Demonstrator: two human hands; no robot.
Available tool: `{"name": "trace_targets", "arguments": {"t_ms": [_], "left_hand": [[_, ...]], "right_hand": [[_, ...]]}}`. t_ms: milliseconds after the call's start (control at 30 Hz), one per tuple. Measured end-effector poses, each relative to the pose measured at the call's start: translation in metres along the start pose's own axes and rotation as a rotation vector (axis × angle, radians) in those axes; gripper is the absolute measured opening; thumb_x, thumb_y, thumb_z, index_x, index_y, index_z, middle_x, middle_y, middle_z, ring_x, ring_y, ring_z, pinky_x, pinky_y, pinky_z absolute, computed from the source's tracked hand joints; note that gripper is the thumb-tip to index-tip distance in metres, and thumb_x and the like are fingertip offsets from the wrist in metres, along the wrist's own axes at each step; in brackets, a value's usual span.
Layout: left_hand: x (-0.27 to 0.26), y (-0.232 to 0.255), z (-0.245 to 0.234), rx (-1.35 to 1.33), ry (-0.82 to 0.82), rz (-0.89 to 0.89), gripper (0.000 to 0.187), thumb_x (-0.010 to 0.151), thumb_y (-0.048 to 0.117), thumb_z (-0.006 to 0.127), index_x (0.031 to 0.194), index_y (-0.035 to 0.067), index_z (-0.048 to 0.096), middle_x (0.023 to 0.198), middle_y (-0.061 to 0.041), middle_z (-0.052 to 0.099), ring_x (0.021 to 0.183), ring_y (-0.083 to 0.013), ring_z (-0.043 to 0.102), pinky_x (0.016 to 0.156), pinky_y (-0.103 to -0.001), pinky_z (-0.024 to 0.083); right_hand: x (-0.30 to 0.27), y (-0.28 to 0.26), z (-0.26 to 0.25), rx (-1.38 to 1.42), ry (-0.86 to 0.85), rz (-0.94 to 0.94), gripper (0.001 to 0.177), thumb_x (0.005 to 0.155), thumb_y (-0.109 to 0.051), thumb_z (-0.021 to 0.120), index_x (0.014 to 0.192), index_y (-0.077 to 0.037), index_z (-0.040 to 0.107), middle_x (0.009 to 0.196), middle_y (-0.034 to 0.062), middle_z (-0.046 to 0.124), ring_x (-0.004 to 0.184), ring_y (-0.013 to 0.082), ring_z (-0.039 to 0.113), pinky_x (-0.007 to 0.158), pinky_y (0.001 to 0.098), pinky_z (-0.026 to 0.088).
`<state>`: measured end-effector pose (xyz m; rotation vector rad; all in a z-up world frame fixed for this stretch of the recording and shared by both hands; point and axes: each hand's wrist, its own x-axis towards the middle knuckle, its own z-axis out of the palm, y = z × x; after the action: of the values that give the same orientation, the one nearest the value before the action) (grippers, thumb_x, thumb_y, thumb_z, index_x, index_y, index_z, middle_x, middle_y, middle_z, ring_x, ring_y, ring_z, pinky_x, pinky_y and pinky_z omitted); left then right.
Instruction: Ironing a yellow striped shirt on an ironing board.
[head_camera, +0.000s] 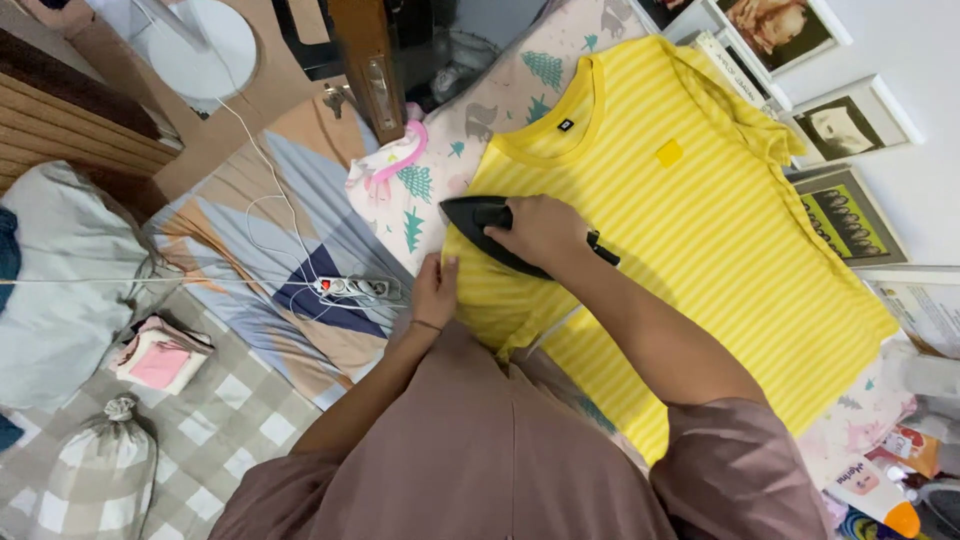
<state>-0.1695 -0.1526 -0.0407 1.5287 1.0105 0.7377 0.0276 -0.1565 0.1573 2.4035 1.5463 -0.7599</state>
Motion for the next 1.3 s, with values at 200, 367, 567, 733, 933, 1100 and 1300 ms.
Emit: {"name": "trace_targets", "arguments": {"t_ms": [200,367,567,733,933,1100,1300], "left_hand": [[-0.012,-0.002,-0.002,0.075,-0.014,-0.073,0.037,0.112,0.034,0.047,0.093,0.002,0.05,0.071,-0.009,0.045,0.062,-0.0157,0.044,0.06,-0.036,0.041],[-0.013,-0.009,0.003,-0.045,0.016,-0.091,0.034,0.111,0.033,0.048,0.094,0.004,0.052,0.071,-0.004,0.048,0.066,-0.0105,0.044,0.062,-0.032,0.043],[-0.012,-0.027,0.006,-0.165,0.039,-0.041,0.031,0.113,0.029,0.048,0.095,0.005,0.053,0.076,0.001,0.044,0.073,-0.0077,0.041,0.068,-0.027,0.042],[-0.014,-0.034,0.011,-0.179,0.066,-0.067,0.03,0.113,0.028,0.049,0.094,0.005,0.053,0.078,0.002,0.043,0.075,-0.0066,0.04,0.068,-0.025,0.041],[-0.012,-0.024,0.008,-0.26,0.022,-0.072,0.029,0.113,0.027,0.047,0.098,0.003,0.056,0.081,0.001,0.047,0.078,-0.0073,0.042,0.071,-0.026,0.042],[-0.007,-0.019,0.004,-0.202,0.003,-0.059,0.03,0.111,0.03,0.046,0.102,0.003,0.057,0.084,0.001,0.052,0.081,-0.0066,0.048,0.075,-0.026,0.046],[-0.012,-0.041,0.005,-0.211,-0.041,-0.125,0.033,0.112,0.032,0.047,0.101,0.003,0.057,0.081,-0.001,0.049,0.077,-0.0097,0.045,0.072,-0.028,0.044]], "right_hand": [[-0.004,0.004,0.008,-0.068,-0.017,-0.115,0.055,0.086,-0.062,0.067,0.107,-0.011,0.072,0.1,0.0148,0.075,0.096,0.0358,0.071,0.08,0.0503,0.058],[-0.007,-0.002,0.005,-0.02,0.031,-0.052,0.053,0.086,-0.061,0.067,0.107,-0.012,0.073,0.099,0.0152,0.075,0.095,0.037,0.072,0.079,0.0508,0.058],[-0.005,-0.002,0.01,-0.03,0.045,-0.088,0.053,0.085,-0.06,0.068,0.104,-0.011,0.073,0.097,0.0148,0.075,0.093,0.0371,0.072,0.078,0.0515,0.058],[-0.012,-0.008,0.004,0.0,0.047,-0.049,0.052,0.086,-0.06,0.067,0.106,-0.012,0.073,0.099,0.0154,0.074,0.093,0.0381,0.072,0.078,0.0524,0.059],[0.003,-0.006,-0.02,-0.045,0.027,-0.031,0.055,0.085,-0.061,0.067,0.109,-0.011,0.071,0.104,0.0161,0.073,0.095,0.0385,0.07,0.074,0.0607,0.055],[0.064,0.026,-0.026,0.164,0.234,0.2,0.056,0.083,-0.059,0.071,0.107,-0.008,0.074,0.102,0.0203,0.074,0.097,0.0397,0.071,0.083,0.052,0.057],[0.045,0.04,-0.011,0.167,0.241,0.207,0.059,0.08,-0.061,0.072,0.104,-0.007,0.074,0.1,0.0201,0.074,0.095,0.0392,0.071,0.08,0.0516,0.057]]}}
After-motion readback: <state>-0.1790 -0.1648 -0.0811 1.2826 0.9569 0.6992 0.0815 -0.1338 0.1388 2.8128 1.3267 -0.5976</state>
